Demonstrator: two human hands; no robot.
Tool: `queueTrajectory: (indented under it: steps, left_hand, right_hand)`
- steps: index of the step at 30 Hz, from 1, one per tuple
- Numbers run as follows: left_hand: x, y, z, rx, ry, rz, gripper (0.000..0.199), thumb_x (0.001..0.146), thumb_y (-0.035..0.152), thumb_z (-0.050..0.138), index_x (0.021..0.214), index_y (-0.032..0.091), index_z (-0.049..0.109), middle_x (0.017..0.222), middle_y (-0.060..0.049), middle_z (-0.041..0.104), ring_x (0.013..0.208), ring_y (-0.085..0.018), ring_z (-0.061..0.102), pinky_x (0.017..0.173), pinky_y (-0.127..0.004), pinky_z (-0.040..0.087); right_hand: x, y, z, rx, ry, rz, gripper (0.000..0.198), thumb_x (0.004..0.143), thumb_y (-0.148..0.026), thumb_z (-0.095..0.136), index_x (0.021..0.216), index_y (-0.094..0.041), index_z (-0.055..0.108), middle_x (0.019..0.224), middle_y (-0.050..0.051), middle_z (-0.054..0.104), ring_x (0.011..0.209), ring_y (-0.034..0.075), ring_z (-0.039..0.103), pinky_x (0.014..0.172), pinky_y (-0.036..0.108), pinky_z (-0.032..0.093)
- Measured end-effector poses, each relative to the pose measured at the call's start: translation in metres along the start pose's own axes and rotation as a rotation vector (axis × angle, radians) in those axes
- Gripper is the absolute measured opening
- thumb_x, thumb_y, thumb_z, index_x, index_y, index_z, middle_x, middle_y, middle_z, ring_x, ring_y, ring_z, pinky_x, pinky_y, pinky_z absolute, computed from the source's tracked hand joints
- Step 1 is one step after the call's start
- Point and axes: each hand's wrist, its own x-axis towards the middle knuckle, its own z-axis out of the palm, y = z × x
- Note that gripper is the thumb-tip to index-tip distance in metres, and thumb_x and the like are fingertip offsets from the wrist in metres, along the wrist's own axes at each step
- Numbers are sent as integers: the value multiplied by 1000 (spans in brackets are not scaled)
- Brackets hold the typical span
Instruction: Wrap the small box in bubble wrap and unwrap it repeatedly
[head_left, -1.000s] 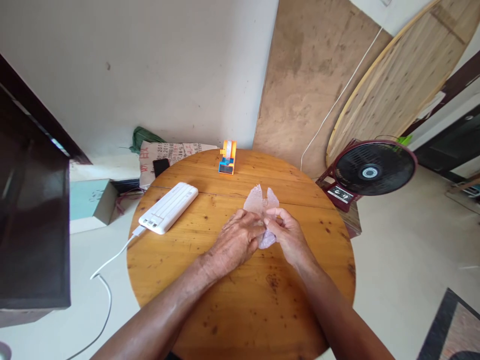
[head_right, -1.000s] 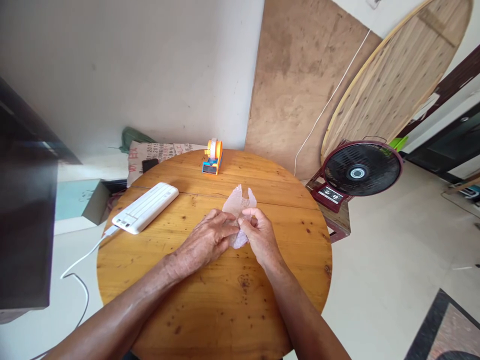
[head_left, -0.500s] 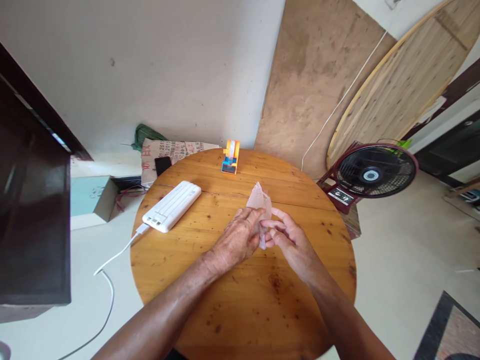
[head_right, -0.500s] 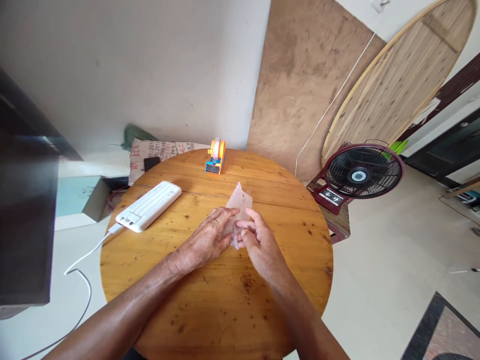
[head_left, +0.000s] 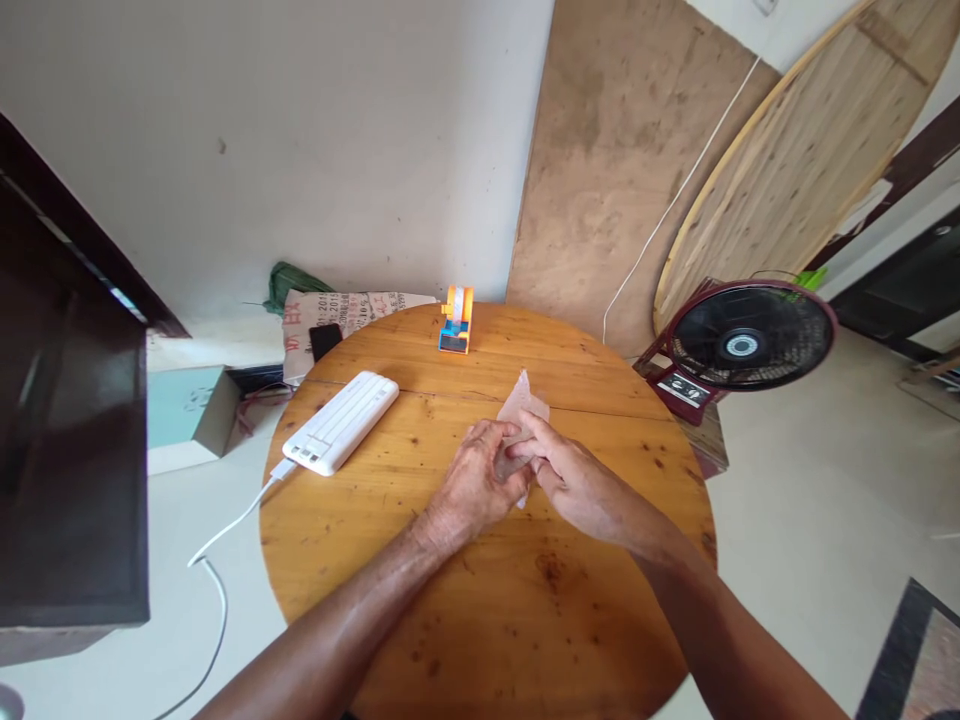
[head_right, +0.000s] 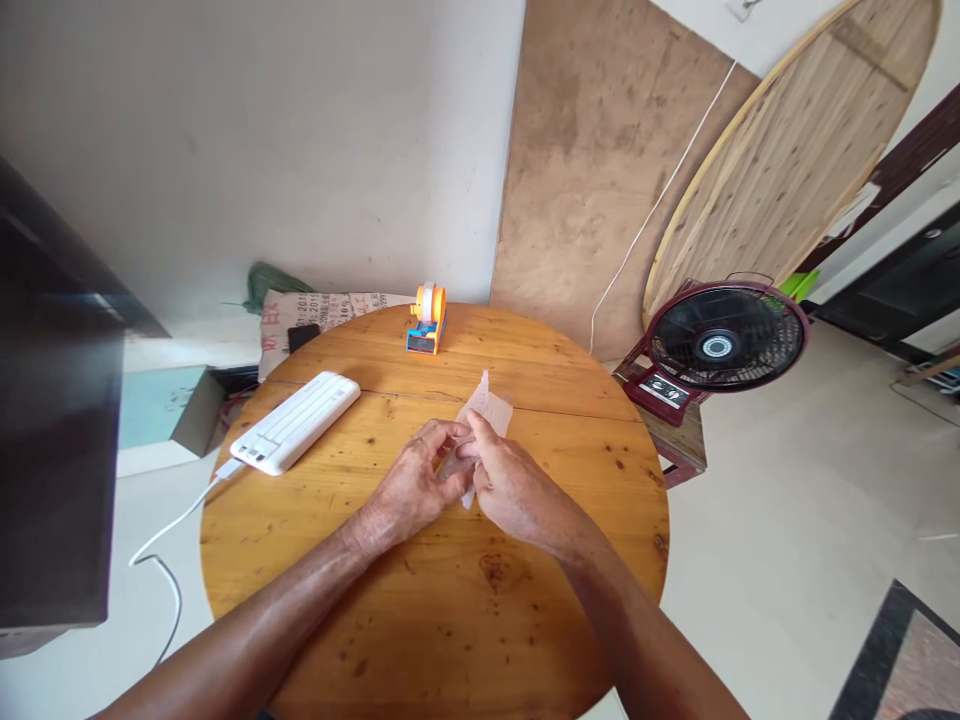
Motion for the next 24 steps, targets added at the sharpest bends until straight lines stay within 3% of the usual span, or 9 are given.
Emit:
queueTrajectory:
  steps: [6,9,12,18,21,24]
  left_hand:
    - [-2,-2,-1,33,-51,24,42,72,10,60,113,18,53,110,-8,58,107,-23,52,94,-40,44]
    - [-3,-1,-2,84,-88,6,50,69,5,55,117,18,52,114,-8,56,112,-24,49,98,-41,43]
    - [-4,-1,-1,107,-91,4,49,69,5,54,116,16,53,115,-9,56,113,-24,49,100,-41,42]
    - [-5,1,0,161,-85,20,42,69,5,54,110,15,59,120,-12,54,116,-25,49,102,-42,43]
    - [-5,4,-1,214,-127,4,51,70,5,52,120,14,54,124,-12,53,118,-25,48,104,-43,41]
    - [-1,7,-3,285,-190,2,58,69,5,51,126,13,49,130,-13,51,122,-26,46,106,-44,39]
  right_hand:
    - [4,7,-13,130,-7,12,56,84,-14,45,139,-24,42,110,6,70,106,22,63,95,42,47]
    - [9,21,-27,161,114,5,45,85,-19,46,129,-23,52,102,4,72,97,22,66,90,40,49]
    - [15,36,-39,44,206,-36,33,85,-19,46,113,-22,63,95,4,71,88,20,65,80,35,51]
    - [30,49,-30,-375,130,-245,38,79,-9,45,103,-28,68,132,2,53,101,21,60,83,32,48]
    - [33,55,-21,-491,152,-241,32,78,-8,45,95,-25,67,147,1,38,101,20,60,77,30,48]
    - [30,62,-19,-520,262,-207,27,80,-8,44,91,-23,64,151,2,32,84,15,62,68,29,46]
